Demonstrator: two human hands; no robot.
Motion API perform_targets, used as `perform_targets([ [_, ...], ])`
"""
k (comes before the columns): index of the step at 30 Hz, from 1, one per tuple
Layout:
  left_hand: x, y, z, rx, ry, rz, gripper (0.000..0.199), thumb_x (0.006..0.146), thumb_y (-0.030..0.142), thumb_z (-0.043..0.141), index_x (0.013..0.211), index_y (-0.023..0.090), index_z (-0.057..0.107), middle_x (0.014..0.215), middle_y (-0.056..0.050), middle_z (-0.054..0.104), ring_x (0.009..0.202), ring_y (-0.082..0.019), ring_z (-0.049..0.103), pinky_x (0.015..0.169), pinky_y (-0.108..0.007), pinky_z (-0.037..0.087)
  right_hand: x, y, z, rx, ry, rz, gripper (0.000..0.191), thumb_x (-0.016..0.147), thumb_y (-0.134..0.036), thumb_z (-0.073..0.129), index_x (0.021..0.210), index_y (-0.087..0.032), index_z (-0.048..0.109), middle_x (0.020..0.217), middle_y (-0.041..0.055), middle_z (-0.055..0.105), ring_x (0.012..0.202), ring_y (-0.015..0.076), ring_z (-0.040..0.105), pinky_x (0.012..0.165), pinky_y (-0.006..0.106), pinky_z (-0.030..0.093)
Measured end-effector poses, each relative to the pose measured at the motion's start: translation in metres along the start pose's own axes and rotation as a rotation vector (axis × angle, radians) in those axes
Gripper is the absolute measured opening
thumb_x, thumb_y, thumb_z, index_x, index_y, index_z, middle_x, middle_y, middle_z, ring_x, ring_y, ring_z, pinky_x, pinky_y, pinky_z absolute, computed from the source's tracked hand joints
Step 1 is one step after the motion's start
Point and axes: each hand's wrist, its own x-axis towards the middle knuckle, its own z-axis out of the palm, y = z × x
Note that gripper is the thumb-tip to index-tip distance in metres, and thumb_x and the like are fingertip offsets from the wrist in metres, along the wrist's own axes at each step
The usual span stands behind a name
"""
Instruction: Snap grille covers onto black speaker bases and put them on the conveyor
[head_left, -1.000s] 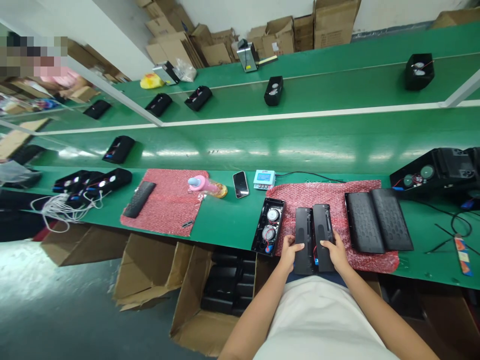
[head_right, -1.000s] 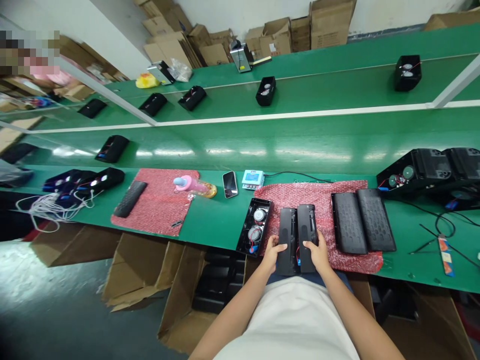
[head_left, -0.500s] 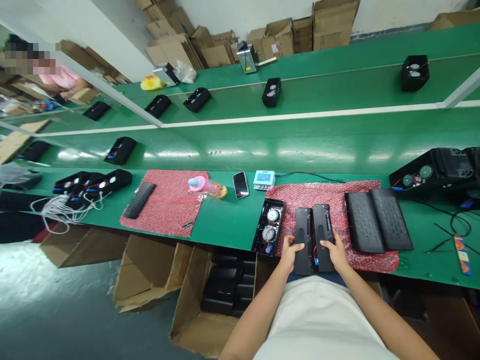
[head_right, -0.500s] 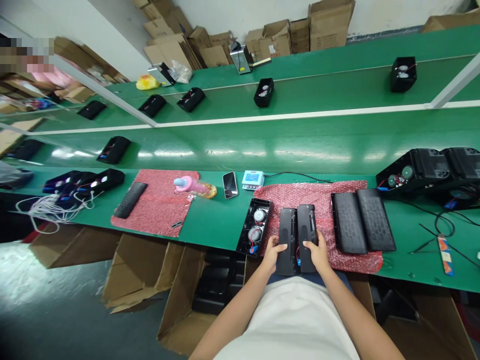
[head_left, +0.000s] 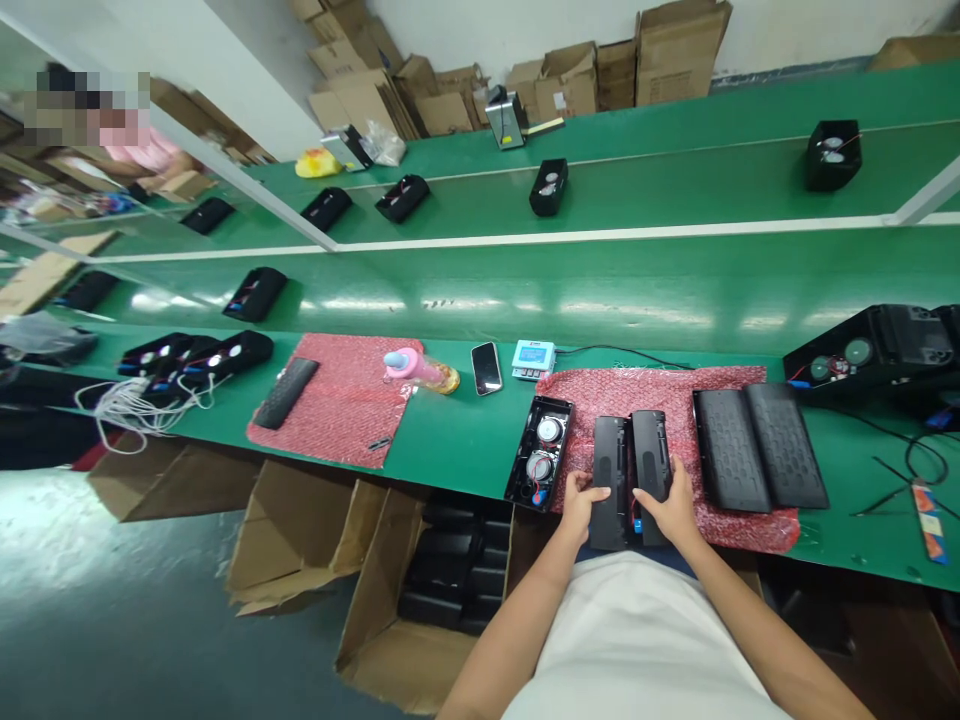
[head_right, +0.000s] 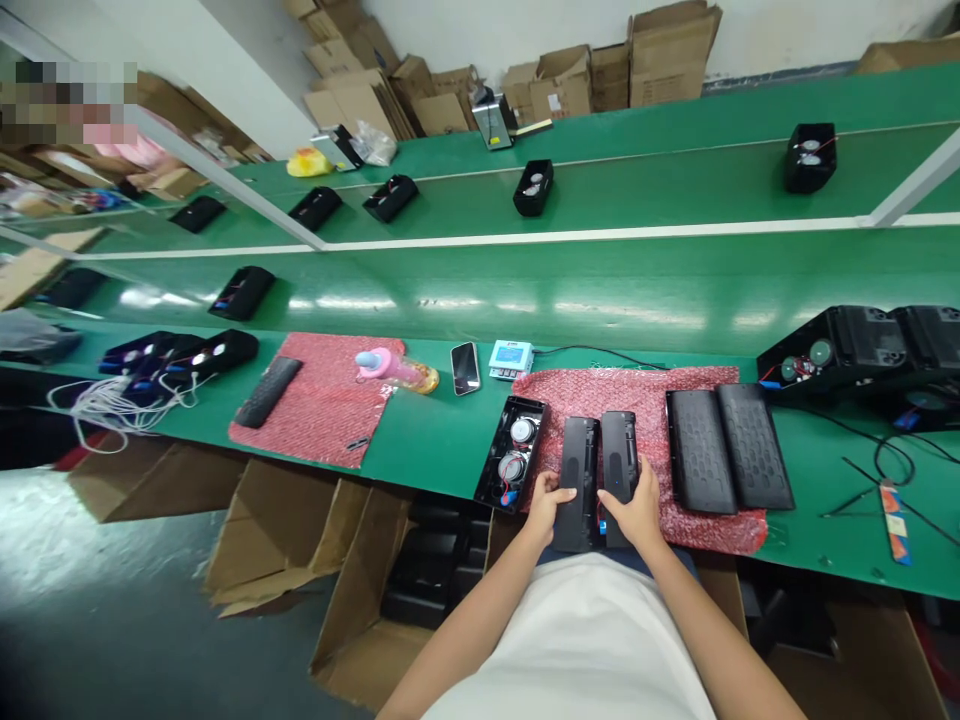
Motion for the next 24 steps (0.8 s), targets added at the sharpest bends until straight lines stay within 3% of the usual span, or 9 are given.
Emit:
perform_targets([
  [4, 0.002, 0.000, 0.000, 0.009, 0.016, 0.004, 0.045, 0.042, 0.013, 0.074, 0.077, 0.021, 0.047, 0.078, 0.003, 0.058, 0.068, -0.014, 0.058, 0.065, -0.027, 0.046, 0.000, -0.003, -0.009, -0.143, -0.010, -0.074, 0.102, 0.058, -0.052, 0.070, 0.139, -0.010, 0.025, 0.131, 0.0217, 0.041, 0.122, 0.0356, 0.039, 0.102, 0.051, 0.033],
  [7, 0.003, 0.001, 0.000, 0.019, 0.050, 0.010, 0.046, 0.041, 0.011, 0.073, 0.077, 0.021, 0.047, 0.078, 0.003, 0.058, 0.065, -0.013, 0.057, 0.062, -0.026, 0.045, 0.001, 0.000, -0.018, -0.142, 0.030, -0.062, 0.088, 0.063, -0.050, 0.065, 0.135, -0.009, 0.032, 0.126, 0.0207, 0.046, 0.118, 0.0347, 0.043, 0.101, 0.050, 0.035],
  [11, 0.000, 0.002, 0.003, 0.023, 0.080, 0.035, 0.047, 0.039, 0.011, 0.074, 0.077, 0.021, 0.048, 0.074, 0.004, 0.059, 0.061, -0.013, 0.056, 0.059, -0.026, 0.044, 0.003, 0.005, -0.029, -0.078, 0.034, 0.037, 0.070, 0.073, -0.050, 0.052, 0.129, -0.009, 0.042, 0.123, 0.0203, 0.051, 0.115, 0.0333, 0.048, 0.099, 0.048, 0.037],
  [17, -0.003, 0.006, 0.007, 0.030, 0.072, 0.085, 0.039, 0.036, 0.018, 0.076, 0.063, 0.020, 0.047, 0.066, 0.005, 0.061, 0.058, -0.013, 0.055, 0.057, -0.025, 0.043, 0.009, 0.015, -0.036, 0.063, -0.001, 0.223, 0.071, 0.073, -0.052, 0.046, 0.131, -0.011, 0.044, 0.128, 0.0163, 0.053, 0.118, 0.0320, 0.048, 0.101, 0.045, 0.035],
  [21, -0.003, 0.010, 0.006, 0.092, 0.067, 0.058, 0.029, 0.038, 0.021, 0.077, 0.047, 0.017, 0.050, 0.051, 0.004, 0.056, 0.051, -0.013, 0.052, 0.051, -0.025, 0.039, 0.011, 0.035, -0.033, 0.199, -0.042, 0.275, 0.069, 0.072, -0.051, 0.045, 0.130, -0.013, 0.045, 0.131, 0.0122, 0.053, 0.121, 0.0269, 0.047, 0.103, 0.039, 0.035],
  [24, -0.002, 0.012, 0.005, 0.131, 0.044, 0.019, 0.023, 0.040, 0.023, 0.077, 0.047, 0.017, 0.057, 0.046, 0.002, 0.056, 0.047, -0.015, 0.051, 0.047, -0.026, 0.038, 0.014, 0.049, -0.030, 0.184, -0.072, 0.296, 0.072, 0.073, -0.053, 0.042, 0.132, -0.012, 0.043, 0.131, 0.0112, 0.053, 0.120, 0.0253, 0.049, 0.101, 0.035, 0.038],
])
